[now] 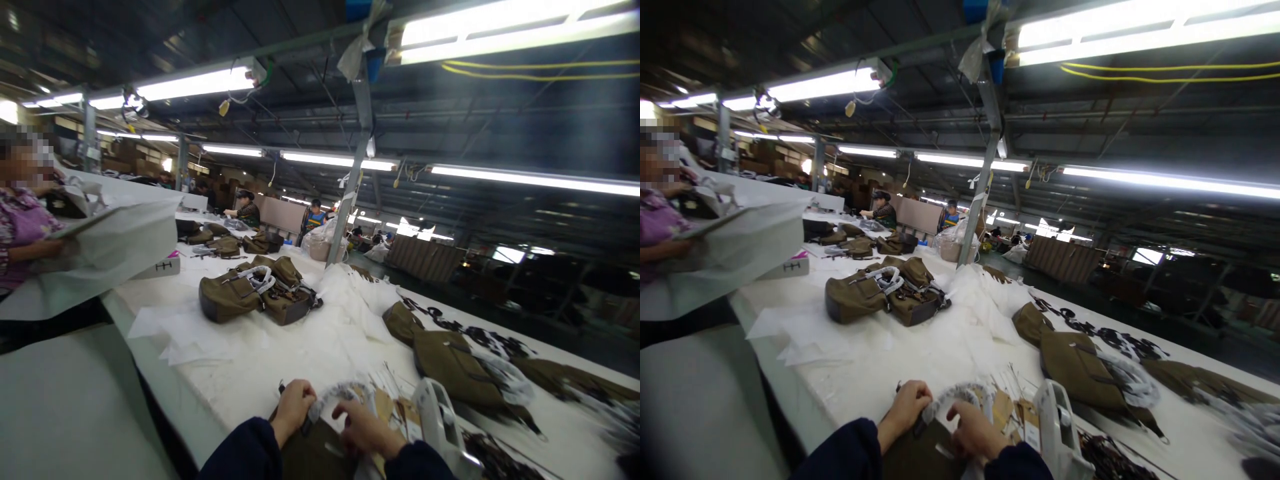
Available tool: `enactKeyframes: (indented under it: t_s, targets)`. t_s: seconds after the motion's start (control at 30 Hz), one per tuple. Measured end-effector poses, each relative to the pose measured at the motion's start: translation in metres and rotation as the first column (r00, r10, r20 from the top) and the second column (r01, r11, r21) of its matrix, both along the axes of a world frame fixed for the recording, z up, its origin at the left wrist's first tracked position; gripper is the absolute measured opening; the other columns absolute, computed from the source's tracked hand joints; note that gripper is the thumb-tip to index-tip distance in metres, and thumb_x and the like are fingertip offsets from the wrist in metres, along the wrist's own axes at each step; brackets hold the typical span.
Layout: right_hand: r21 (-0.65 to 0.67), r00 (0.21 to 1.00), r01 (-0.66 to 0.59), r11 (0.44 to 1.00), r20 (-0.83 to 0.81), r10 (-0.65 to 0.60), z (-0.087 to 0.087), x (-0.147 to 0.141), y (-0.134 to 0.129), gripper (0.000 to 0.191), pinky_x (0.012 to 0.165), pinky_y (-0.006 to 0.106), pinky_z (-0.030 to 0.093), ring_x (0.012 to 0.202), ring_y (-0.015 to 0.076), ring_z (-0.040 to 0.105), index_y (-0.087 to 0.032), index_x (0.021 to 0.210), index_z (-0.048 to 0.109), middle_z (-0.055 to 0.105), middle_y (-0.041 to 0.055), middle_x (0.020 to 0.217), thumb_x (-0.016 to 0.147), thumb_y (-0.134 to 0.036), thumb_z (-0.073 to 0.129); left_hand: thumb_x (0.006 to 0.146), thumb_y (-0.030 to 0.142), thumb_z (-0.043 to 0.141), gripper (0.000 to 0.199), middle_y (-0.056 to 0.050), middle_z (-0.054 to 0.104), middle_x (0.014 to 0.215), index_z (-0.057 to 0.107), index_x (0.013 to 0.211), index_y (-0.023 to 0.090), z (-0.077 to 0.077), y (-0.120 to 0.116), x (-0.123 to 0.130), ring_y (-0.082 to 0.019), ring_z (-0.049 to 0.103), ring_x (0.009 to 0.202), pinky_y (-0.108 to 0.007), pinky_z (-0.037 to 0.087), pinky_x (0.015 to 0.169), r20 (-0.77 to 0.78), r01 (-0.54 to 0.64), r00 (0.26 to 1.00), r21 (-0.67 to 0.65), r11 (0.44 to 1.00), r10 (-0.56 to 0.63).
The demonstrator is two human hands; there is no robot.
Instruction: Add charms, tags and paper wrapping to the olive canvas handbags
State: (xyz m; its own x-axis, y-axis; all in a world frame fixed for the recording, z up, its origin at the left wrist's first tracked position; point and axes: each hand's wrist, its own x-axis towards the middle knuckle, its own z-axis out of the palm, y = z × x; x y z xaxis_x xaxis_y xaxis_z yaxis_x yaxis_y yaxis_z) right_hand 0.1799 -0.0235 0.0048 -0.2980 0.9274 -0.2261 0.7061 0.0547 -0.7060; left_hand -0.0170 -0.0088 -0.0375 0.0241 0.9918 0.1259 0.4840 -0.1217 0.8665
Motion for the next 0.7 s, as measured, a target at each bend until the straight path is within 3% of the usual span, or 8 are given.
enactKeyframes:
  t_s: [0.07,0.13,0.2,0.27,0.4,0.53,0.63,0.7]
  targets:
    - [-0.044,0.999,-0.050,0.998,-0.007,0.049,0.022,0.001,-0.011,0.044,0.043,0.022,0.033,0.043,0.0134,0.052,-0.026,0.088,0.065,0.057,-0.0063,0.051,0.051,-0.007,0.054,0.067,0.017,0.054,0.018,-0.005,0.071,0.072,0.072,0.068,0.016,0.000,-0.001,0.000,-0.021,0.063,0.076,-0.029,0.041,0.071,0.011,-0.001,1.000,0.003,1.000,0.001]
    - [-0.151,0.989,-0.108,0.983,-0.112,0.092,0.046,-0.009,-0.022,0.043,0.046,0.022,0.036,0.050,0.0145,0.057,-0.024,0.096,0.064,0.062,-0.0044,0.055,0.057,-0.011,0.053,0.067,0.016,0.054,0.018,-0.004,0.071,0.070,0.072,0.067,0.016,0.000,-0.002,0.000,-0.020,0.063,0.075,-0.028,0.041,0.070,0.028,0.004,1.000,0.006,1.000,-0.005]
    - [-0.230,0.960,-0.112,0.967,-0.277,0.046,0.063,-0.027,-0.029,0.039,0.049,0.022,0.041,0.060,0.0159,0.063,-0.023,0.100,0.063,0.069,-0.0007,0.066,0.063,-0.017,0.053,0.067,0.015,0.053,0.017,-0.003,0.069,0.068,0.070,0.066,0.017,0.001,-0.003,0.000,-0.019,0.062,0.074,-0.028,0.041,0.070,0.046,0.004,0.999,0.010,1.000,-0.004]
    - [-0.259,0.914,-0.081,0.962,-0.404,-0.032,0.067,-0.044,-0.032,0.037,0.054,0.022,0.045,0.070,0.0165,0.065,-0.022,0.102,0.063,0.071,0.0008,0.076,0.066,-0.021,0.056,0.066,0.016,0.053,0.015,-0.003,0.067,0.065,0.068,0.064,0.016,0.003,-0.003,-0.003,-0.019,0.061,0.073,-0.028,0.041,0.069,0.068,-0.001,0.998,0.007,1.000,0.001]
    - [-0.152,0.938,-0.010,0.988,-0.344,-0.043,0.038,-0.058,-0.030,0.026,0.058,0.027,0.051,0.068,0.0175,0.065,-0.021,0.099,0.062,0.068,0.0018,0.075,0.075,-0.028,0.055,0.068,0.023,0.054,0.015,-0.003,0.068,0.066,0.067,0.066,0.016,0.010,-0.007,-0.012,-0.019,0.062,0.071,-0.029,0.044,0.068,0.147,0.019,0.989,0.006,1.000,-0.019]
    - [0.063,0.963,0.104,0.993,-0.257,-0.084,0.008,-0.047,-0.019,0.015,0.061,0.029,0.049,0.064,0.0171,0.062,-0.019,0.089,0.064,0.065,0.0034,0.075,0.078,-0.027,0.057,0.068,0.027,0.053,0.019,-0.005,0.070,0.067,0.068,0.071,0.015,0.016,-0.015,-0.022,-0.020,0.064,0.067,-0.030,0.047,0.068,0.228,0.092,0.970,0.002,0.996,-0.090]
    - [0.153,0.948,0.146,0.977,-0.303,-0.094,0.000,-0.040,-0.013,0.026,0.062,0.028,0.049,0.069,0.0167,0.061,-0.020,0.103,0.064,0.065,0.0046,0.089,0.078,-0.026,0.057,0.067,0.028,0.054,0.019,-0.005,0.069,0.066,0.068,0.071,0.014,0.021,-0.022,-0.023,-0.019,0.063,0.066,-0.030,0.047,0.067,0.272,0.154,0.951,-0.002,0.988,-0.148]
    - [0.129,0.937,0.114,0.985,-0.345,-0.063,-0.003,-0.041,-0.012,0.031,0.056,0.027,0.049,0.063,0.0165,0.060,-0.020,0.107,0.064,0.066,0.0029,0.083,0.078,-0.027,0.056,0.067,0.028,0.055,0.019,-0.004,0.068,0.066,0.067,0.072,0.014,0.024,-0.026,-0.021,-0.018,0.062,0.066,-0.029,0.047,0.066,0.294,0.174,0.941,0.000,0.985,-0.166]
